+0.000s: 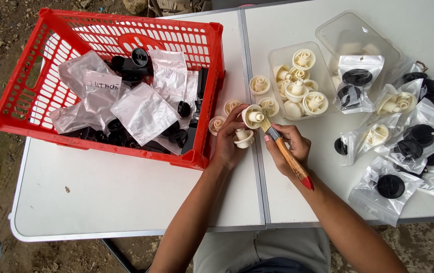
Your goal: Applying a substance to the interior of small plastic components using a paintbrush as part of a finishing process.
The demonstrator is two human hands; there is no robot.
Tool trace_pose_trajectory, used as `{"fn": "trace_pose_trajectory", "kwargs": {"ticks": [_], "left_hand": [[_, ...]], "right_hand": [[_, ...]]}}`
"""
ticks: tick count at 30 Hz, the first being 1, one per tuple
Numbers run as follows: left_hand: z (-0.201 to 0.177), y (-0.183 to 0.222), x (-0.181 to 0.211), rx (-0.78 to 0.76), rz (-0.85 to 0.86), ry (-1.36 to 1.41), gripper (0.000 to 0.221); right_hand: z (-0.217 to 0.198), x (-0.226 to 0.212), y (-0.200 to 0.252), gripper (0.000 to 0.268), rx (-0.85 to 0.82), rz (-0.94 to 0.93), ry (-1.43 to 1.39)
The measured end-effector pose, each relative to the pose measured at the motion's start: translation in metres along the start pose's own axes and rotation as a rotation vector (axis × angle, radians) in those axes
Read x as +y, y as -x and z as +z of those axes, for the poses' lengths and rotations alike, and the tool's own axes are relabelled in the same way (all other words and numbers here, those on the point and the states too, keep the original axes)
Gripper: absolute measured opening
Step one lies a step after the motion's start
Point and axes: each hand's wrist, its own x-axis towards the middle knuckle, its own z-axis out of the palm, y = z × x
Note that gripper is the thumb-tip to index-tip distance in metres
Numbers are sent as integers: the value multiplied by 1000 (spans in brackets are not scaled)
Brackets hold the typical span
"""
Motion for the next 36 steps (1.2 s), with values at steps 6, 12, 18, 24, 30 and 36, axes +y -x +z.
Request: {"fn": "trace_pose_trajectory", "kwargs": {"ticks": [6, 12, 18, 24, 30, 36], "left_hand": [[-2, -1, -5, 1, -9, 5, 56], [7, 5, 2, 23, 10, 5, 58], [6, 2, -5, 40, 44, -2, 51], [2, 1, -9, 76, 51, -44, 41], [6, 4, -4, 33, 28, -78, 46], [9, 11, 2, -6, 22, -76, 53]], "right_hand": [[-4, 14, 9, 23, 47, -94, 15], [5, -3, -5, 20, 75, -164, 98], [0, 6, -1, 15, 25, -13, -77], [5, 4, 0, 19, 77, -36, -15], [4, 6, -1, 21, 81, -93, 27], [4, -17, -12, 16, 72, -186, 78]]}}
